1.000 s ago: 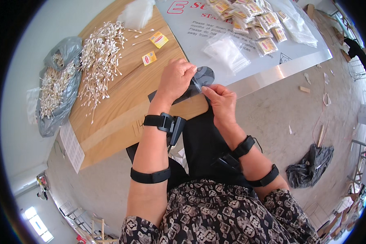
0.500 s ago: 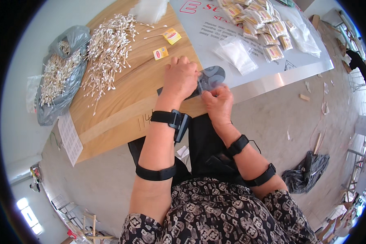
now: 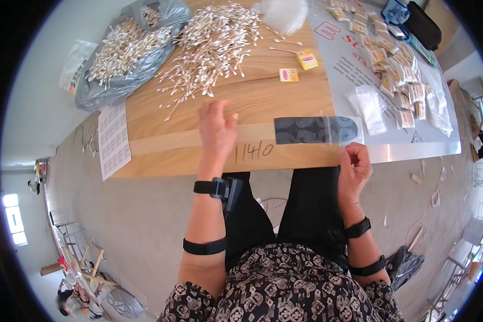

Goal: Aligning groups of cotton swabs on a table and inserting them into small plastic bags.

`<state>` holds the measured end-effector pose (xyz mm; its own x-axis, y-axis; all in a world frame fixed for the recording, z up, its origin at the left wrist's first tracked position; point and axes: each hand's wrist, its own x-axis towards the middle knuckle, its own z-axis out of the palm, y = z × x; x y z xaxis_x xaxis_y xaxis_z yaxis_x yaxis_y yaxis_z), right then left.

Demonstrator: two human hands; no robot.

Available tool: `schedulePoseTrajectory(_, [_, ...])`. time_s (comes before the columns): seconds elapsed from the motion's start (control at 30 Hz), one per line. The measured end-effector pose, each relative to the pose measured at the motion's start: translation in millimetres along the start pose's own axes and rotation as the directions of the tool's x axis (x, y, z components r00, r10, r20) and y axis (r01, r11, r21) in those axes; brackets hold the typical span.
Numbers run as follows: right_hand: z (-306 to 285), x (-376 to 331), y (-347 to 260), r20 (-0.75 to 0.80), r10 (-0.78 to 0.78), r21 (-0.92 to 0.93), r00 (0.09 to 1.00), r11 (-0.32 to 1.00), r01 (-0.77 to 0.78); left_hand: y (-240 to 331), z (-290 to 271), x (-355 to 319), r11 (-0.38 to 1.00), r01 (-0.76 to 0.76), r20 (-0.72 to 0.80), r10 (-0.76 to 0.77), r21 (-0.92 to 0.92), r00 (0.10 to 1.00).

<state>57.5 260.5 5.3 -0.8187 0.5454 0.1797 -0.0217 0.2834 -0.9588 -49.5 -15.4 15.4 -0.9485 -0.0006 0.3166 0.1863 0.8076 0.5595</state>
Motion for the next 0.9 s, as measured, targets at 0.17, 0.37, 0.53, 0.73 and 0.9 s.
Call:
schedulePoseTrajectory(0.17, [48.7,-2.9,-33.1,0.357,-0.056,0.052,0.932,0.998,0.04,-44.6,-27.8,30.1,0.969,0.209,-0.114,-0.194,0.134,0.974])
schedulePoseTrajectory(0.37, [123.5,26.9,-63.2,0.675,0.043,-0.155,0.737,0.984,0.085,-71.9,-52.4,51.8,0.794,0.444,0.0,-0.488,0.415,0.873])
schedulePoseTrajectory(0.53, [223.7,50.1,-72.1,0.728,-0.012,-0.355,0.686,0.848,0.392,-58.2,-33.1,29.2,0.854,0.32,0.166,-0.415,0.411,0.894])
schedulePoseTrajectory(0.73, [297.1,44.9,-79.3,0.571,-0.119,-0.449,0.812,0.784,0.43,-62.4,-22.5,10.4,0.875,0.239,0.146,-0.325,0.421,0.934])
schedulePoseTrajectory(0.9, [258.1,61.8,-64.8,0.684,0.078,-0.522,0.726,0.748,0.411,-66.1,-24.5,8.8,0.899,0.214,0.132,-0.283,0.382,0.95])
